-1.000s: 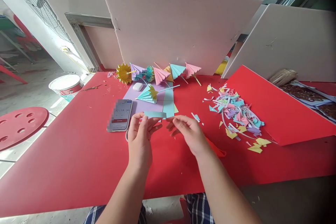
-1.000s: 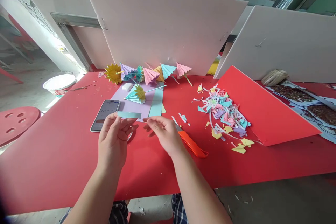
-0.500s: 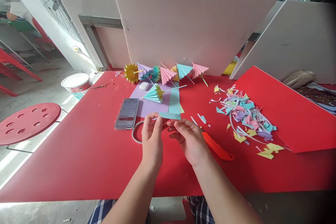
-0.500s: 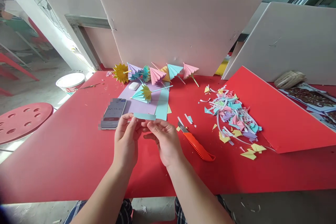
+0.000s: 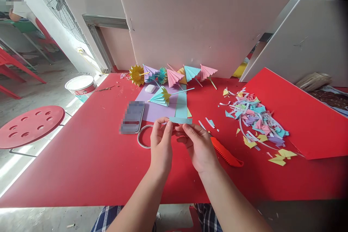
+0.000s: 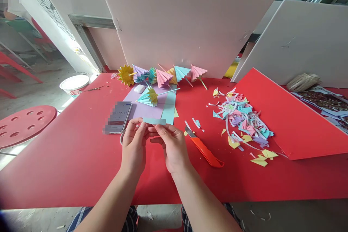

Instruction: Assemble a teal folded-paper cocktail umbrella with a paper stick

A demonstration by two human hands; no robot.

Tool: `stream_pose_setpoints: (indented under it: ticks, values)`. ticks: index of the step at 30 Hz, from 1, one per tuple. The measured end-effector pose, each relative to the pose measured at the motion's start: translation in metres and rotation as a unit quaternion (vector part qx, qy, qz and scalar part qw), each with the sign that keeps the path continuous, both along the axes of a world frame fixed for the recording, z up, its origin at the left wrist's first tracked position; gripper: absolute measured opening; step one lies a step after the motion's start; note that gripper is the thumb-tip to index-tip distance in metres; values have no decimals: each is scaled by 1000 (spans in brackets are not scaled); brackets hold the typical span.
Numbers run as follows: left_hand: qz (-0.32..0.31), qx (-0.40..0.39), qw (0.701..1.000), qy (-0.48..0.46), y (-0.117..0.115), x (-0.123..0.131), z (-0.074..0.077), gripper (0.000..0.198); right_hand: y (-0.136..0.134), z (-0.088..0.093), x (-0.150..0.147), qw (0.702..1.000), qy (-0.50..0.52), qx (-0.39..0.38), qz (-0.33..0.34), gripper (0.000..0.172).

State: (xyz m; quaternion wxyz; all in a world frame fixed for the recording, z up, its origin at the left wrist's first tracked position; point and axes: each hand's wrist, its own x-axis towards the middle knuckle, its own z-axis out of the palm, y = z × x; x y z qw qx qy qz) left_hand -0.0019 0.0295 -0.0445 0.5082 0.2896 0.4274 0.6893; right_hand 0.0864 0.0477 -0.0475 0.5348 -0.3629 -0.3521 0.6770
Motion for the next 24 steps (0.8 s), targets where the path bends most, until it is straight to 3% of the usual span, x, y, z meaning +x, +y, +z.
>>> stream_pose_setpoints:
  ticks: [17, 24]
  values:
    - [-3, 10, 1000, 1, 1, -1, -1, 12, 1, -1, -1, 998, -14, 9, -64, 13]
    - [21, -22, 1000, 0, 2, -14, 6, 15, 18, 0, 19, 991, 7, 38, -132, 12]
